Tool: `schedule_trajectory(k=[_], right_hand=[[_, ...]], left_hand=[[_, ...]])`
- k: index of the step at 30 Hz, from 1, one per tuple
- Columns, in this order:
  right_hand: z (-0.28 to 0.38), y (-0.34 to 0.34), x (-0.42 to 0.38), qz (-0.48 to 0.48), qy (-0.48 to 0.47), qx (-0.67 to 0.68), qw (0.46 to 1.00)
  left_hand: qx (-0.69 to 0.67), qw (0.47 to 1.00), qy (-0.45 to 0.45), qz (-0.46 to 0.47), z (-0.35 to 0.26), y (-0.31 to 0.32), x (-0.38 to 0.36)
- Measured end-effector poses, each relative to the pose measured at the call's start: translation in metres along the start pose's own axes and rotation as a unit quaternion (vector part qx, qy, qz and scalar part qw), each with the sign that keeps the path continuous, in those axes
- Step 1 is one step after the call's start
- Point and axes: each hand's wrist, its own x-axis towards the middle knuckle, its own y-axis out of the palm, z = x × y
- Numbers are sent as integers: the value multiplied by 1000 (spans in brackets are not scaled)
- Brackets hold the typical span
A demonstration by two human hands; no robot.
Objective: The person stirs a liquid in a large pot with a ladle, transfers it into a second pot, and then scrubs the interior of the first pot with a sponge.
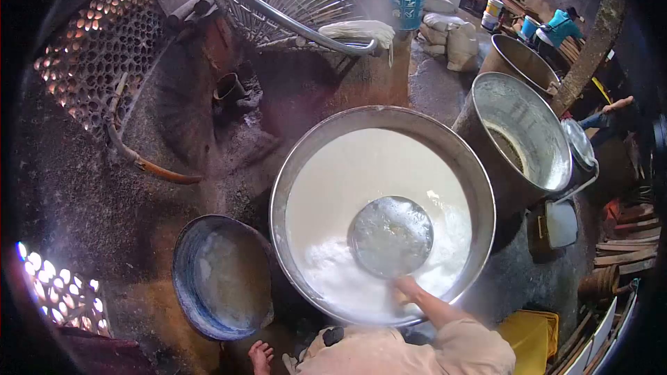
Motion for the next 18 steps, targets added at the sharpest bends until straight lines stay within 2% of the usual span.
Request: schedule_trajectory(k=[1,3,4,5,7,11,13,17,18], right_hand=[[-7,17,0,-27,24,64,997],[-10,43,-2,-14,35,123,992],[-16,51,7,27,75,147,986],[-21,60,17,26,70,150,986],[-29,88,25,98,65,223,968],[-5,152,4,62,75,255,962],[-7,175,12,154,69,342,925],[-3,219,20,145,61,375,913],[0,227,21,226,112,418,872]], left_hand=[[4,1000,-2,-12,-5,3,-1],[-4,1000,13,11,-16,8,-2],[-13,999,25,30,-20,9,-1],[-12,999,29,35,-24,12,0],[-17,996,64,65,-31,17,2],[-31,989,89,114,-35,21,21],[-12,989,93,116,-39,23,18],[-35,979,117,162,-38,18,23],[-19,978,123,167,-40,20,24]])
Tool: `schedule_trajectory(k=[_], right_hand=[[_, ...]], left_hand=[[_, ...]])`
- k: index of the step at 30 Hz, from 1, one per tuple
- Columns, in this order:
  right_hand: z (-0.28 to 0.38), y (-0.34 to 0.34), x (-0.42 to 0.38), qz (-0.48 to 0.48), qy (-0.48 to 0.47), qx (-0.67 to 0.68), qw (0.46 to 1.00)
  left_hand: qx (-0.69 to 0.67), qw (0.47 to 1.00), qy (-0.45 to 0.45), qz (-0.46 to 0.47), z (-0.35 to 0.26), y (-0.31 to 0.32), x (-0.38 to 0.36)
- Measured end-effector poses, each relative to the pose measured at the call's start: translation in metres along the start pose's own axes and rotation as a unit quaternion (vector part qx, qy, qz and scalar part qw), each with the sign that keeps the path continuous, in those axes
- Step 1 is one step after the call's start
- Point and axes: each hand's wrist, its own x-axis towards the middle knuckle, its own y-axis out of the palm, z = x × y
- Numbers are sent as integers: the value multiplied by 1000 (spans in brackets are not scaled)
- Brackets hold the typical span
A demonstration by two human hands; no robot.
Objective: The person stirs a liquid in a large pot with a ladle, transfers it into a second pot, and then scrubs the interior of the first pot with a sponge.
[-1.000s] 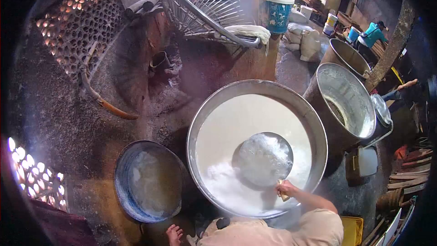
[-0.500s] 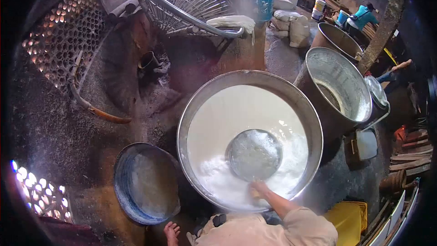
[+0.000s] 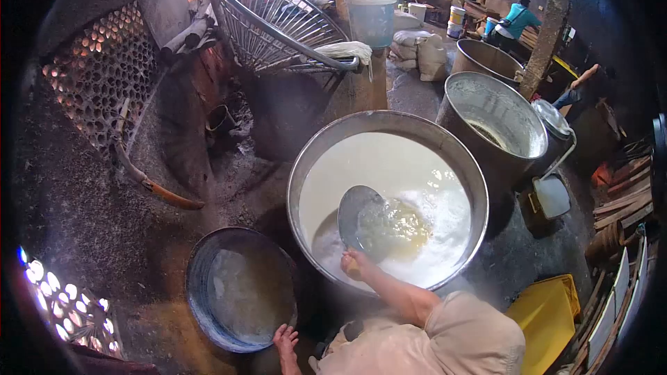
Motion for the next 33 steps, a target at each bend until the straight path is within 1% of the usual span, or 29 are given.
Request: schedule_trajectory(k=[1,2,3,5,6,7,8,9,10,11,12,13,14,15,16,17,18,19,21,22,23,24,25,26,27,29,31,33], right_hand=[[-4,6,4,65,74,56,994],[-9,10,5,71,100,101,987],[-15,22,-4,74,96,100,988],[-30,42,-27,126,216,163,954],[-36,45,-37,157,258,150,942],[-41,42,-42,159,254,150,942],[-48,37,-48,154,196,34,968],[-53,35,-54,145,135,-83,977],[-56,41,-68,126,172,-148,966],[-58,49,-80,124,170,-147,966],[-60,58,-92,127,126,-299,937],[-60,64,-102,128,80,-444,883],[-59,66,-113,108,-14,-513,852],[-54,64,-117,108,-11,-512,852],[-48,63,-121,28,-122,-534,836],[-38,62,-126,-51,-231,-546,804],[-22,63,-136,-71,-263,-539,797],[-1,64,-150,-93,-293,-532,789],[42,79,-190,-130,-330,-555,752],[81,49,-181,-112,-473,-610,625],[110,43,-192,-127,-516,-624,573],[139,38,-203,-148,-556,-635,516],[156,57,-235,-209,-510,-625,553],[202,40,-236,-204,-542,-688,438],[254,22,-233,-192,-567,-736,315],[324,21,-246,-280,-491,-796,218],[344,59,-269,-383,-409,-812,166],[359,78,-277,-397,-382,-810,200]], left_hand=[[16,1000,3,7,-2,1,2],[13,1000,7,16,-5,2,3],[13,1000,9,20,-10,5,5],[36,998,23,48,-19,15,9],[37,998,24,52,-24,21,9],[47,996,40,71,-29,29,9],[58,993,55,91,-36,38,9],[60,992,56,94,-40,46,12],[65,985,82,135,-43,58,15],[68,976,108,174,-45,69,16],[67,977,107,174,-52,82,13],[90,970,124,190,-61,98,9],[113,962,140,205,-67,114,4],[113,963,138,203,-69,126,0],[106,965,145,193,-71,139,-4],[98,966,152,183,-75,154,-7],[86,973,129,174,-81,166,-16],[83,973,128,171,-81,176,-17],[126,953,173,215,-76,197,-12],[142,943,248,170,-57,205,1],[133,954,240,121,-55,218,-2],[146,951,259,87,-54,225,-5],[158,947,276,50,-54,228,-7],[151,950,269,41,-53,230,-9],[127,961,240,43,-60,233,-17],[128,964,234,18,-68,238,-29],[125,966,226,-6,-65,243,-31],[106,965,238,-29,-66,247,-35]])
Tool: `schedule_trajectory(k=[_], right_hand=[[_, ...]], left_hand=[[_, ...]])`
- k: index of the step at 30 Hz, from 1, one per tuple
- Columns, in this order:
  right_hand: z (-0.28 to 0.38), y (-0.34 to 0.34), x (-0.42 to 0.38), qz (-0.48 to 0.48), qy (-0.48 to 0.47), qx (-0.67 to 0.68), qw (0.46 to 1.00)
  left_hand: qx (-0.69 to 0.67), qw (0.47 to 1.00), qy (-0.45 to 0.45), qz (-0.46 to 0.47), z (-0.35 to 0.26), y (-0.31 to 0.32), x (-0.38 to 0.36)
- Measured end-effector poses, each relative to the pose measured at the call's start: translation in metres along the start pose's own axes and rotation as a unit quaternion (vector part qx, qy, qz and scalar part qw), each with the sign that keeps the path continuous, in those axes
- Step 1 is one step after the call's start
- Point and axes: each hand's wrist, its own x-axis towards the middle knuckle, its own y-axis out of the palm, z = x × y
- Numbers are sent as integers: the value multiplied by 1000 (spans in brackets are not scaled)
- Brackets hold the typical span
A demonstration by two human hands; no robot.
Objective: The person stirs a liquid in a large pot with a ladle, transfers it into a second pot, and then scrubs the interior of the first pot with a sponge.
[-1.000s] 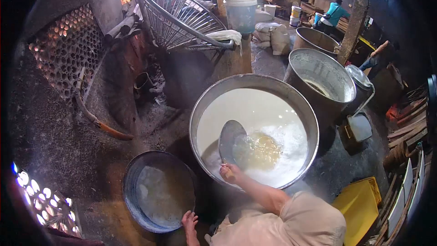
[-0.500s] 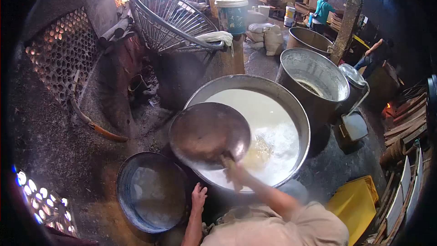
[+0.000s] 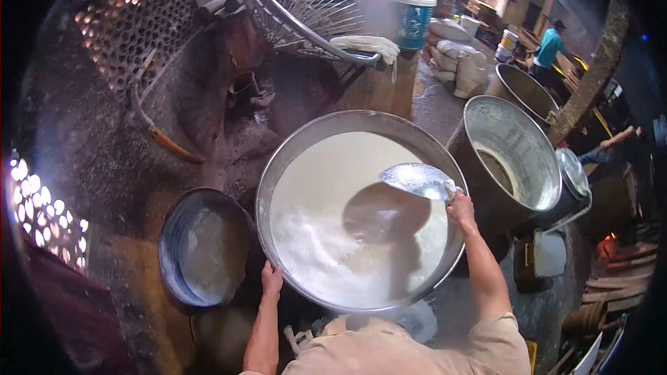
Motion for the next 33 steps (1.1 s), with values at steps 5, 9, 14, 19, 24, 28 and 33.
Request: schedule_trajectory(k=[5,9,14,19,24,28,33], right_hand=[[-19,27,27,63,12,-26,998],[-19,43,7,60,11,-35,998],[-40,93,-13,72,-3,10,997],[-11,108,-52,159,4,60,985],[22,123,-96,208,23,71,975],[39,150,-131,198,0,84,977],[78,150,-182,224,43,142,963]], left_hand=[[22,999,-27,-6,7,1,7],[38,999,-7,-16,5,2,5],[50,998,-30,-19,1,2,5],[79,996,-38,-35,25,-1,19],[-21,996,-85,36,31,-12,29],[16,995,-93,34,2,-17,20],[-23,992,-98,72,33,-19,34]])
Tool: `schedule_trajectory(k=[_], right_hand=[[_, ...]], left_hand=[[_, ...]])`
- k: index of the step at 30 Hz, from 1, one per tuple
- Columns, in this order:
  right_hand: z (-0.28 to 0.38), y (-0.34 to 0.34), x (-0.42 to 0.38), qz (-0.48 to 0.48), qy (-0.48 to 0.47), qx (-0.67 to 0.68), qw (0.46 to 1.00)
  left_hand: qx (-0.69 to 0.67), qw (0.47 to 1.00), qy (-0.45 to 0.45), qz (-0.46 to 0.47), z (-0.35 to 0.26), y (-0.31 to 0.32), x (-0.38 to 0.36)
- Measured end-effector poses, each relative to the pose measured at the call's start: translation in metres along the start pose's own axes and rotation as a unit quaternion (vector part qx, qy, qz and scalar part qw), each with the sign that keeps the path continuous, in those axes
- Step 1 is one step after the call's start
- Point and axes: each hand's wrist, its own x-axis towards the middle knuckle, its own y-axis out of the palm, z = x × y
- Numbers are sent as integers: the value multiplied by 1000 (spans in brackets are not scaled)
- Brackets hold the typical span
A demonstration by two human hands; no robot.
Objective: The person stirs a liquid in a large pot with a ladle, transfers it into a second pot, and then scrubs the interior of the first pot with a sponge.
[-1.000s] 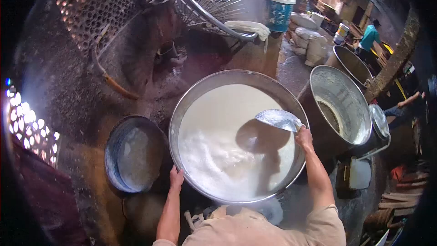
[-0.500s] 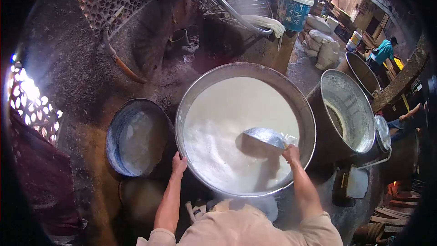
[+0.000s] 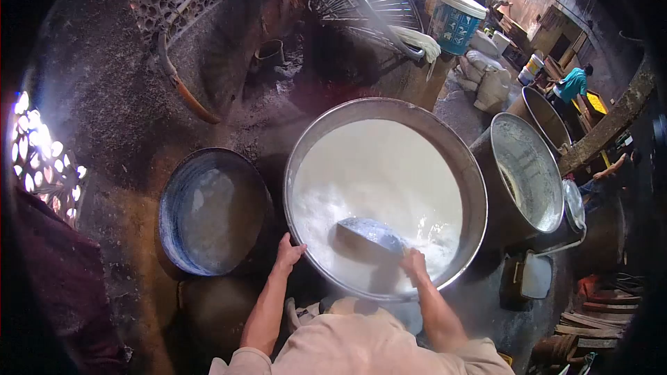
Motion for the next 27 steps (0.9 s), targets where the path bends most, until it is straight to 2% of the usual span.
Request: schedule_trajectory(k=[3,4,6,11,13,14,15,16,17,18,19,20,22,23,24,25,27], right_hand=[[10,17,-17,47,-33,-14,998],[24,18,-33,28,4,56,998],[41,23,-47,42,18,56,997],[76,31,-71,60,18,36,997],[96,22,-79,64,23,70,995],[101,16,-76,69,11,86,994],[105,10,-76,74,1,102,992],[124,-4,-75,67,-13,87,994],[116,-9,-57,83,-26,134,987],[138,-23,-51,80,-57,96,991],[152,-28,-38,46,-53,112,991],[175,-34,-25,4,-56,73,996],[197,-29,26,-91,-186,-88,974],[218,-27,38,-108,-199,-130,965],[236,-25,45,-119,-214,-146,958],[244,-17,62,-104,-203,-190,955],[248,-1,87,-88,-190,-232,950]], left_hand=[[27,999,32,26,-22,-3,-14],[50,998,35,26,-25,-4,-15],[79,996,35,27,-40,-7,-23],[97,993,54,32,-17,-7,-6],[154,985,66,32,-3,-5,2],[145,988,48,10,2,-2,4],[95,991,95,15,6,1,4],[38,994,99,28,22,7,11],[-19,994,103,42,37,13,19],[-21,994,102,40,27,10,15],[39,995,84,39,7,4,6],[101,992,66,39,-3,-1,0],[110,992,50,40,7,2,6],[118,991,37,42,14,5,11],[131,988,83,-1,24,9,12],[132,988,85,-1,15,6,8],[105,993,43,37,-19,-4,-8]])
